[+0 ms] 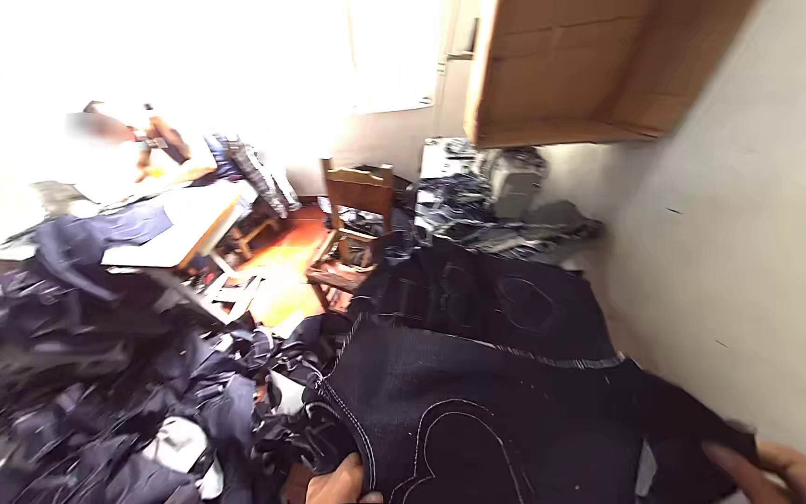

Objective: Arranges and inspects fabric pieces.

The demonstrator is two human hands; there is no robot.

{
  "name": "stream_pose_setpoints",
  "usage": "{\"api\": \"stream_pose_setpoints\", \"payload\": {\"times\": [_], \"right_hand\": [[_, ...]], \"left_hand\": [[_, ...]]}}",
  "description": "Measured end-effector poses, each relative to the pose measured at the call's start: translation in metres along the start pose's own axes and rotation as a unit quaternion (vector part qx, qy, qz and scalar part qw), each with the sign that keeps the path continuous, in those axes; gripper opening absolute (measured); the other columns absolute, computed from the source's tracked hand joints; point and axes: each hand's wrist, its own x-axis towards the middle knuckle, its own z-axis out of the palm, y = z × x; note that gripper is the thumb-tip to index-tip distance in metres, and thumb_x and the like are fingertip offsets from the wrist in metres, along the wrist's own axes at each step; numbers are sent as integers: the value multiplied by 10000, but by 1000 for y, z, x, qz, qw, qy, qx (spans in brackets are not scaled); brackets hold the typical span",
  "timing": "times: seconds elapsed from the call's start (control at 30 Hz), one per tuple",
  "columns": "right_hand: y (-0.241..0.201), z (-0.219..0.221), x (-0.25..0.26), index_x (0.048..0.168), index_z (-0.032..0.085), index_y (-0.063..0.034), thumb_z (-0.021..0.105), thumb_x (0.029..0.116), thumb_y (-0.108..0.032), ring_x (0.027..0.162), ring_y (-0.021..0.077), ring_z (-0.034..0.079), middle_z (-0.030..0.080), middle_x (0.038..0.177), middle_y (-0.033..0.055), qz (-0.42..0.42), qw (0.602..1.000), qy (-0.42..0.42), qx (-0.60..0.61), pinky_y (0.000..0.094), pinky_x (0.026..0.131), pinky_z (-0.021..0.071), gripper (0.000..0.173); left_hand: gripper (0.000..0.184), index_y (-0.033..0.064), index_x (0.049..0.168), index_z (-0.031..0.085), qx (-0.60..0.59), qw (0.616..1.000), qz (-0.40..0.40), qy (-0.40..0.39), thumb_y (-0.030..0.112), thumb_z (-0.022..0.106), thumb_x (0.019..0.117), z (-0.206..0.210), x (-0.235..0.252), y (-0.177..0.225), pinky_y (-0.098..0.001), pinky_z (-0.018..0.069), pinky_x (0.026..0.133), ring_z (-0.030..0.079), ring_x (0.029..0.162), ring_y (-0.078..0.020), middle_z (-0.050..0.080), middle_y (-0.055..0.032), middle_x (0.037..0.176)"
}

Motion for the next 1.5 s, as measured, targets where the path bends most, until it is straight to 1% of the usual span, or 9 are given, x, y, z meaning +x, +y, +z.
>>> {"api": "stream_pose_setpoints", "payload": {"times": [0.13,0.3,0.6,0.8,0.93,1.03,1.27,1.37,1.5], "right_hand": [[-4,-6,76,793,473,6,827,852,-181,829,19,603,650,836,40,-35,980,111,-162,235,768,509,405],[67,57,192,1053,624,144,781,908,-264,871,575,633,629,945,375,28,937,17,-348,713,710,482,460],[193,191,104,1365,578,40,568,974,-590,1408,416,491,498,1550,164,168,869,-333,-324,576,955,549,741],[201,184,88,1186,657,38,678,892,-602,1258,380,628,557,1503,127,123,884,-278,-355,519,706,606,705],[204,178,93,1343,601,17,772,843,-540,1185,462,632,567,1454,197,135,886,-289,-336,615,691,577,767],[201,178,97,1473,509,-26,764,866,-514,1139,513,627,583,1389,263,132,882,-300,-338,669,715,552,819],[207,176,112,1493,487,-38,602,958,-592,1112,557,608,632,1248,313,98,846,-360,-381,714,774,509,779],[200,172,127,1466,519,-33,271,1096,-459,1225,528,573,628,1313,284,101,825,-396,-390,698,952,468,617],[115,167,135,1166,643,128,374,1087,-176,1088,569,601,618,1116,384,47,862,-340,-372,700,959,447,413]], "left_hand": [[303,111,1041,582,0,997,22,73,357,418,1107,35,80,22,-190,545,747,640,802,-10,634,-8,862],[498,-78,1430,513,142,984,-80,70,209,537,1023,138,187,-34,-384,591,608,672,620,-173,702,-84,772],[461,104,1455,595,316,916,-235,-72,155,529,1001,219,167,-86,-443,573,501,668,592,-294,625,-261,1143],[520,219,1409,650,282,923,-218,-143,511,512,1002,188,195,-95,-498,586,717,680,974,-353,592,-244,1290],[318,8,1044,741,280,927,-245,-47,196,486,1011,139,114,-137,-462,586,844,699,974,-314,701,-193,1053],[373,102,1378,637,211,777,-486,-340,137,537,1021,137,44,-183,-619,495,1034,623,1259,-371,628,-159,1396],[586,-3,1402,583,21,832,-358,-424,201,730,873,171,7,-249,-487,292,1235,454,1440,-318,549,-201,1480],[398,-20,1226,680,-147,829,-434,-320,99,671,846,149,-24,-247,-510,475,1085,640,1208,-288,695,-194,1228],[562,-66,1301,545,-317,837,-443,-43,134,638,784,104,-57,-215,-385,531,1023,641,1149,-178,652,-157,1236]]}}
